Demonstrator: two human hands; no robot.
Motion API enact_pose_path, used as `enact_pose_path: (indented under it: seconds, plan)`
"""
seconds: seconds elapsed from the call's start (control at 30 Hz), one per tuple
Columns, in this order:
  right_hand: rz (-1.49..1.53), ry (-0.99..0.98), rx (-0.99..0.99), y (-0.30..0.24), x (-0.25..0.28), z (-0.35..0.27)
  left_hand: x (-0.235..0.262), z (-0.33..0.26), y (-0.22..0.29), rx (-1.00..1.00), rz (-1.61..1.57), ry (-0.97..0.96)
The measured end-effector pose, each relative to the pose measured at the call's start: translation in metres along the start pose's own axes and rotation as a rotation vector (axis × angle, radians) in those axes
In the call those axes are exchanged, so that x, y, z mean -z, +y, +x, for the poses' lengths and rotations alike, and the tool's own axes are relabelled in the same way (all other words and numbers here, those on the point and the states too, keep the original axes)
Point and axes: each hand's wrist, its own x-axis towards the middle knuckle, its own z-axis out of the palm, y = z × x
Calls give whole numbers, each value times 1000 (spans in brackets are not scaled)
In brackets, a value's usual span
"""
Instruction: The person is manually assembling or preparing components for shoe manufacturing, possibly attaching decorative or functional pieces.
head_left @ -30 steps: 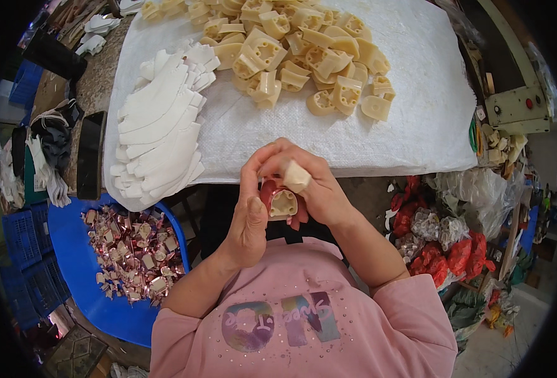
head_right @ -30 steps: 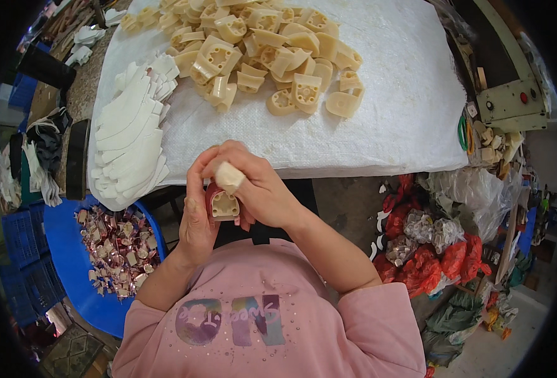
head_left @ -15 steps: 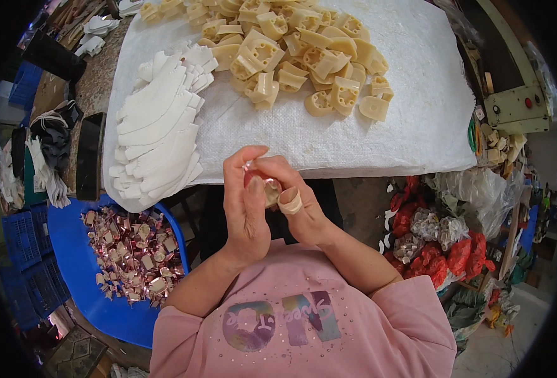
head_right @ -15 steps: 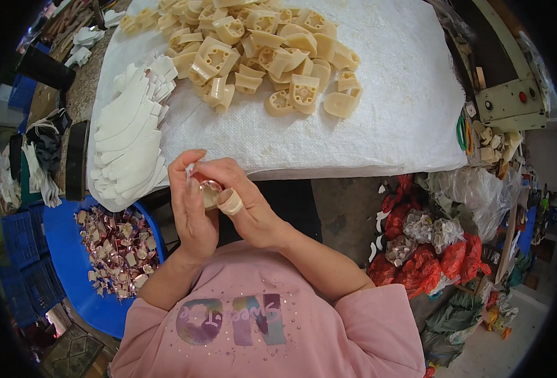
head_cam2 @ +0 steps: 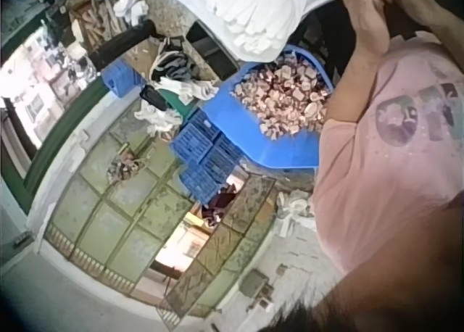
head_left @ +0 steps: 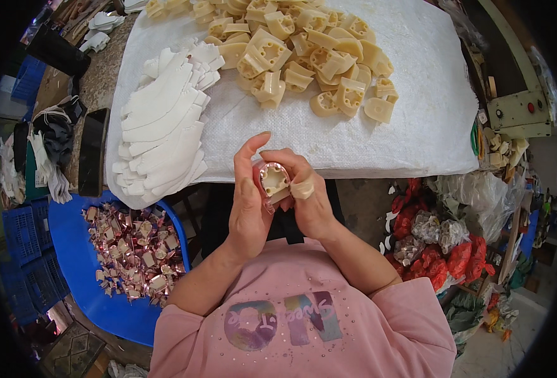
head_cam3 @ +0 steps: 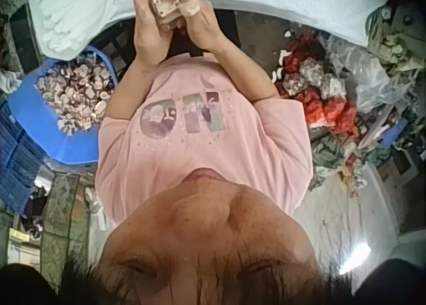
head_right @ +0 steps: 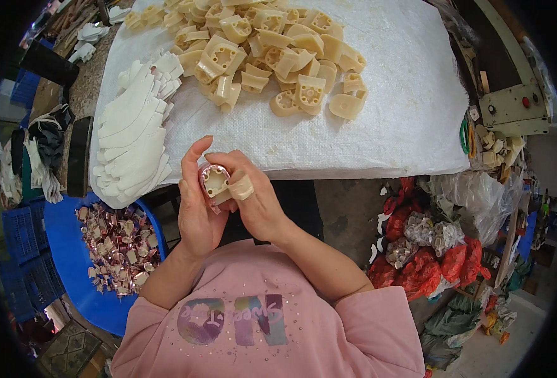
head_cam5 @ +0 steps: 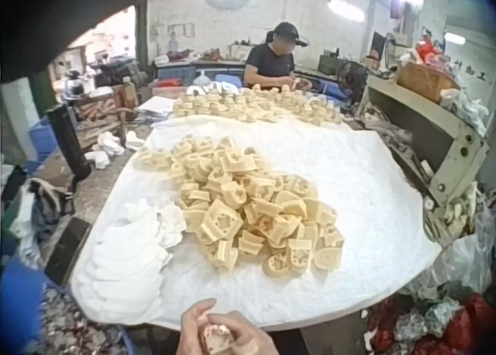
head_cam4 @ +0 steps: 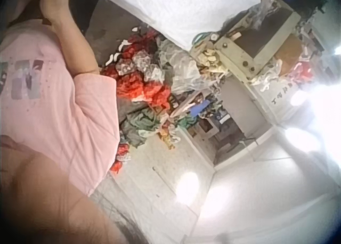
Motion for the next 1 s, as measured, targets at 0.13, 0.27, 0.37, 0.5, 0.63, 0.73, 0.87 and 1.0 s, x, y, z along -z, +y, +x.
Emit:
enact_pose_path:
  seconds: [0.13, 0.27, 0.37, 0.5, 0.63, 0.73, 0.87, 1.0]
  plan:
    - [144, -116, -111, 3, 10, 2, 8, 4, -4, -15, -169, -66]
    - [-152, 69, 145, -3, 24, 9, 14, 3, 1, 13, -47, -62]
    - [-667, -2, 149, -28, 21, 12, 12, 0, 7, -100, 500, -17]
    - [-592, -96, 7, -29, 19, 15, 12, 1, 6, -334, 562, -196]
    - [-442, 27, 239, -13, 23, 11, 17, 1, 2, -244, 494, -83]
    - [-158, -25, -122, -17, 28, 13, 13, -1, 15, 61, 285, -62]
    - [126, -147, -358, -5, 38, 29, 14, -2, 19, 14, 520, -39]
    - [162, -255, -176, -3, 45, 29, 11, 0, 24, -132, 762, -74]
